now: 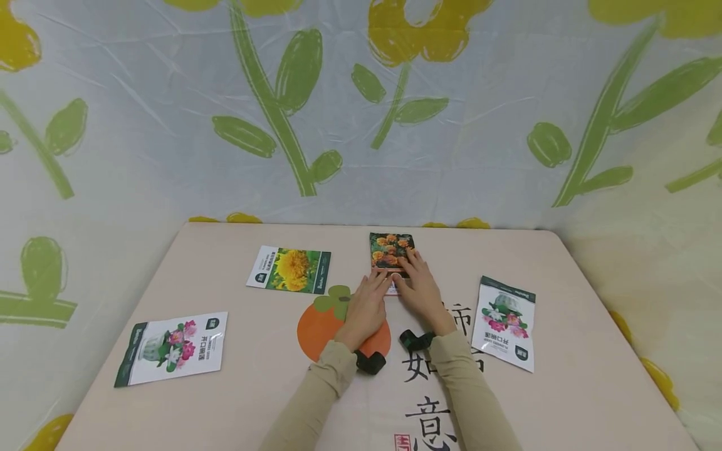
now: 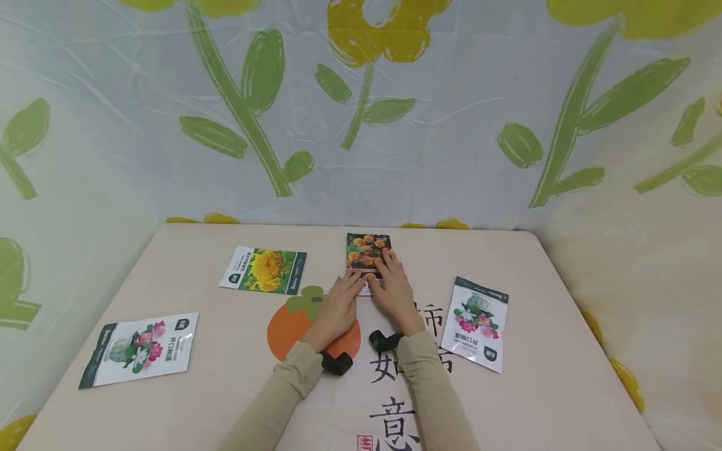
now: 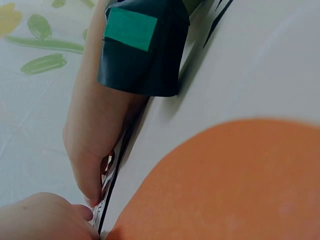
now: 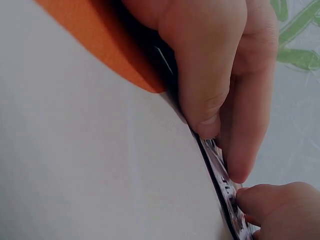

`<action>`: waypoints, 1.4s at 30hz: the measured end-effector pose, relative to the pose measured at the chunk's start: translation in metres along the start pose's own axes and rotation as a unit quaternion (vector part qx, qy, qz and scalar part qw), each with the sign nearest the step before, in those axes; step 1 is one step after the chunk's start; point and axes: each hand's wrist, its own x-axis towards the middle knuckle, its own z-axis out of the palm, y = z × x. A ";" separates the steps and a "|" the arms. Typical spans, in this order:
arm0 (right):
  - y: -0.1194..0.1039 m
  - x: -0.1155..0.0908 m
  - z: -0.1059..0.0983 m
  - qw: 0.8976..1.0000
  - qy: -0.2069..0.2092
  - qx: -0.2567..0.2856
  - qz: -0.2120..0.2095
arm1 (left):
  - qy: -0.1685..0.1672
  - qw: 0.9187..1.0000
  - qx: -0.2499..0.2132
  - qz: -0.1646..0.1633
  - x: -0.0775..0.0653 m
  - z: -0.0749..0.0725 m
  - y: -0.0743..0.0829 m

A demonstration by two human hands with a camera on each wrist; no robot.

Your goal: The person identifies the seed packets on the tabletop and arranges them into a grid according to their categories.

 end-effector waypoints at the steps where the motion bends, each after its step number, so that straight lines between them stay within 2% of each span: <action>1: 0.000 0.000 0.000 1.000 -0.001 0.002 0.002 | -0.001 1.000 0.001 0.001 0.000 -0.001 0.000; 9: 0.000 -0.001 -0.001 1.000 0.000 0.010 0.004 | -0.003 1.000 -0.011 0.005 0.000 -0.004 0.001; 11: 0.001 -0.001 -0.001 1.000 0.001 0.021 0.002 | -0.001 0.999 -0.032 -0.002 0.000 -0.004 0.001; 13: 0.002 -0.002 -0.001 0.999 0.001 0.034 0.003 | 0.005 0.997 -0.077 -0.010 -0.001 -0.004 -0.001; 15: 0.004 -0.003 0.000 0.999 0.002 0.041 0.006 | 0.016 0.991 -0.136 -0.015 -0.001 -0.005 -0.004; 18: 0.006 -0.005 0.000 0.999 0.006 0.046 0.011 | 0.033 0.975 -0.219 -0.023 -0.003 -0.010 -0.010; 20: 0.007 -0.005 0.000 0.999 0.011 0.048 0.011 | 0.047 0.967 -0.248 -0.026 -0.003 -0.015 -0.013; 22: 0.007 -0.006 0.000 0.998 0.015 0.058 0.008 | 0.063 0.963 -0.260 -0.028 -0.004 -0.020 -0.018; 26: 0.006 -0.005 0.000 0.997 0.016 0.071 0.002 | 0.099 0.963 -0.248 -0.027 -0.004 -0.029 -0.030; 30: 0.006 -0.003 -0.001 0.997 0.011 0.078 0.008 | 0.136 0.965 -0.218 -0.046 -0.005 -0.040 -0.046; 32: 0.004 -0.002 -0.001 0.996 0.012 0.085 0.013 | 0.151 0.964 -0.212 -0.058 -0.006 -0.049 -0.055; 37: 0.002 0.000 -0.002 0.996 0.019 0.091 0.014 | 0.160 0.963 -0.185 -0.114 -0.014 -0.068 -0.076; 42: 0.002 -0.002 0.001 0.997 0.015 0.073 -0.009 | 0.159 0.964 -0.109 -0.183 -0.025 -0.079 -0.095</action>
